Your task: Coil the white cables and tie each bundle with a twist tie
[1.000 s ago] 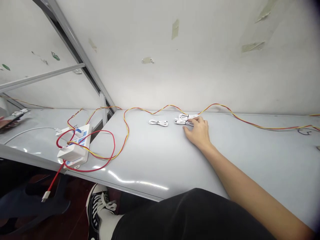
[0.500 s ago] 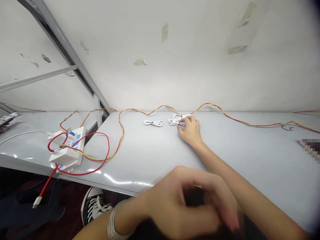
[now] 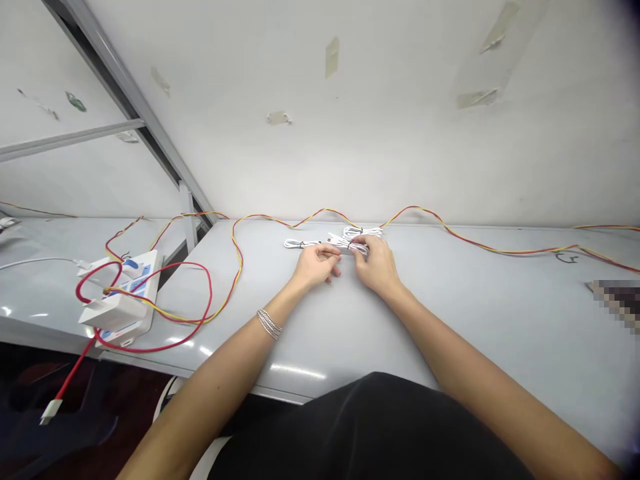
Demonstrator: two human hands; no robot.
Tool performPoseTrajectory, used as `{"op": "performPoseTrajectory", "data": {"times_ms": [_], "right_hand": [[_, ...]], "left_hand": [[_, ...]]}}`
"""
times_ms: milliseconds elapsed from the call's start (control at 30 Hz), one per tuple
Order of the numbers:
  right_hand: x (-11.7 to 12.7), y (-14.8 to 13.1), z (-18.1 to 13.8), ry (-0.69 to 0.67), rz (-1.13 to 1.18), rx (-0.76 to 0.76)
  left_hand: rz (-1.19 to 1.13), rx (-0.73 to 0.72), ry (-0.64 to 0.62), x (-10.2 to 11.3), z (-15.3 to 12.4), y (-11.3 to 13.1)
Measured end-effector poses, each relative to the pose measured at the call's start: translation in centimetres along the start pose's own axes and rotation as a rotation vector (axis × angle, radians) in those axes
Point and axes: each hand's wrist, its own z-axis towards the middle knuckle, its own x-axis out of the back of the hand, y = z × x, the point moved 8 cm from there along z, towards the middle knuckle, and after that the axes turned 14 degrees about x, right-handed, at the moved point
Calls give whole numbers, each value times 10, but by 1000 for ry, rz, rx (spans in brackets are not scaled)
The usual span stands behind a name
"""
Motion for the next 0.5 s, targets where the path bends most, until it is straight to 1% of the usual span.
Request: {"op": "performPoseTrajectory", "data": {"times_ms": [100,167,233,367,500], "right_hand": [[-1,-17,-2,76,137,27],[-3,-26,-3,96,196,30],[-4,-30,-3,108,241,29],[-3,-32,-4,124,299,53],[-2,-34,-4,157,330,118]], "left_hand": [[-199,-74,-25,4,-2,2],[-246,-129,-37,8,-2,5],[-257,-152,-38,11,0,6],[-316,-155,-65,12,5,2],[-395,-124,-133,11,8,-2]]}}
